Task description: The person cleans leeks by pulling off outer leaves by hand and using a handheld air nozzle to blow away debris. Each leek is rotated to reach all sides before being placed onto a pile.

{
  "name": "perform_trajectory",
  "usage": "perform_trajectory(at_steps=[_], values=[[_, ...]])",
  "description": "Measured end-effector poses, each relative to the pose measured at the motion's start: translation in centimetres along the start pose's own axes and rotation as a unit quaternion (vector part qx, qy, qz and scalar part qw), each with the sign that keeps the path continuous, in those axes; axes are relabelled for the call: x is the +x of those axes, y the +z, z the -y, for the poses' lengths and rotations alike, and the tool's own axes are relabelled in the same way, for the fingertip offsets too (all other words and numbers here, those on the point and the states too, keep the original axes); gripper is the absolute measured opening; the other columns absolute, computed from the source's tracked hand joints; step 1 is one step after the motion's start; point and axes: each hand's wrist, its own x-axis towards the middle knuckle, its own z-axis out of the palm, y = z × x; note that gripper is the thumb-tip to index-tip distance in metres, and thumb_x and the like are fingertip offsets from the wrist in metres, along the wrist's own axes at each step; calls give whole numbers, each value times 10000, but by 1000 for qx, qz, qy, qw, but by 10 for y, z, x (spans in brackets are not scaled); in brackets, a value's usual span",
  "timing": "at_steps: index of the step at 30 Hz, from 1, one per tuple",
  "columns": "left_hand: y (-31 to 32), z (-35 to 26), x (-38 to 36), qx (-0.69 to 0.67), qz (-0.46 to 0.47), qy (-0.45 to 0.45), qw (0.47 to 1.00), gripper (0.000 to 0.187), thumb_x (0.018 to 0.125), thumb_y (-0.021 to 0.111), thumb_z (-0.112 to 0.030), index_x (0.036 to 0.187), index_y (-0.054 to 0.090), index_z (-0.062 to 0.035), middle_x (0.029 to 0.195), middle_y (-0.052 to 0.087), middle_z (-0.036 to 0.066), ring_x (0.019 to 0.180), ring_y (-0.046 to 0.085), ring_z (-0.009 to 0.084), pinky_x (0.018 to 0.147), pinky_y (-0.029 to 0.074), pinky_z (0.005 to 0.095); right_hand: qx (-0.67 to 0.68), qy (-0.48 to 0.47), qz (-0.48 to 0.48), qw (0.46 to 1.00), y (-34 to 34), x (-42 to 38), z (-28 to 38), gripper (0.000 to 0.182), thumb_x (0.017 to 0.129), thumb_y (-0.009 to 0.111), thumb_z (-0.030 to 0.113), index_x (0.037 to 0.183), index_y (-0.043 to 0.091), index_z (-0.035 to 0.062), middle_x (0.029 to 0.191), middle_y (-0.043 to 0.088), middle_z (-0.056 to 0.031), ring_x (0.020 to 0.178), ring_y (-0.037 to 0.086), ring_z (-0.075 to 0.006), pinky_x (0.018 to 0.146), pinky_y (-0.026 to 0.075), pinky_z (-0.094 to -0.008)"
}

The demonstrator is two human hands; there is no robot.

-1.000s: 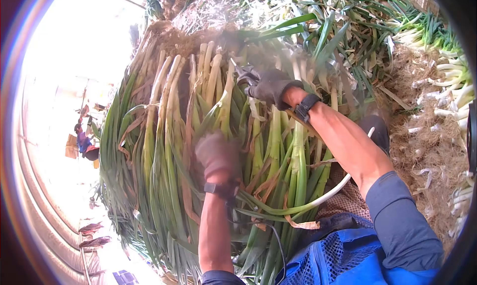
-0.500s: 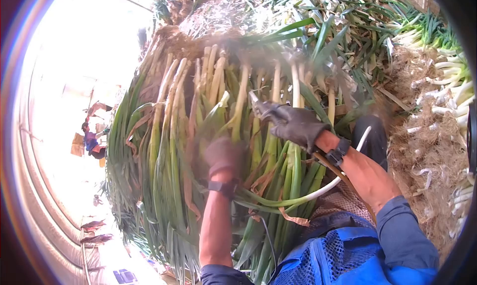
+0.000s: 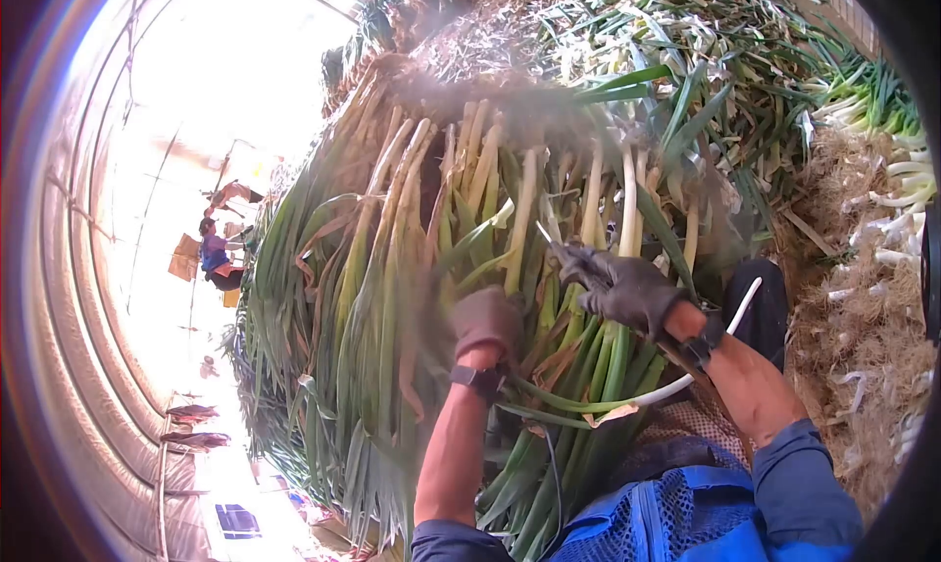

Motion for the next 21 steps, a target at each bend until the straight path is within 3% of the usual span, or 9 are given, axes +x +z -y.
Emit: perform_trajectory(at_steps=[5,10,12,14,17,20,21], values=[[1,1,-1,-13,-1,8,1000,372,976,698,-429,978,840,-85,986,805,238,946,785,446,844,603,531,-31,40,-30,998,-4,23,8,821,920,799,446,1652,508,215,1263,780,-232,1137,756,-440,1002,594,-504],[-8,-7,-7,-8,18,-4,1000,417,980,689,-477,968,838,-87,989,808,220,937,786,430,835,612,511,-37,35,-82,995,-22,77,23,677,903,767,421,1527,627,201,1225,784,-233,1132,740,-453,990,584,-518],[-9,-8,-8,-15,29,-2,999,456,988,676,-509,1001,831,-80,994,807,223,957,783,432,854,605,519,-14,20,-127,992,-22,95,17,666,919,767,442,1534,629,225,1268,790,-164,1139,743,-426,989,583,-507],[-12,-8,-7,-13,46,-7,999,517,1001,658,-554,1066,818,-67,1000,804,237,1001,774,442,894,586,545,-3,46,-95,994,-27,82,21,707,932,767,466,1574,601,222,1314,783,-141,1151,744,-409,997,583,-479],[-8,-10,-4,0,49,-21,999,509,992,680,-553,1069,814,-69,1008,804,238,1010,775,439,895,587,540,18,6,-62,998,-10,77,-5,751,938,775,467,1610,566,205,1350,767,-165,1168,744,-395,1007,584,-448],[-9,-12,-7,8,22,-8,1000,462,1004,648,-505,978,848,-89,1002,808,222,964,780,438,869,606,508,-7,73,-25,997,-15,47,8,793,949,818,398,1640,525,141,1397,758,-140,1214,744,-288,1031,562,-380],[-10,-12,-9,8,23,-8,1000,460,1004,648,-502,980,848,-89,1004,808,223,964,780,437,868,607,506,77,40,-30,996,6,51,-17,769,970,813,362,1645,519,138,1386,763,-135,1187,750,-258,1019,564,-355]])
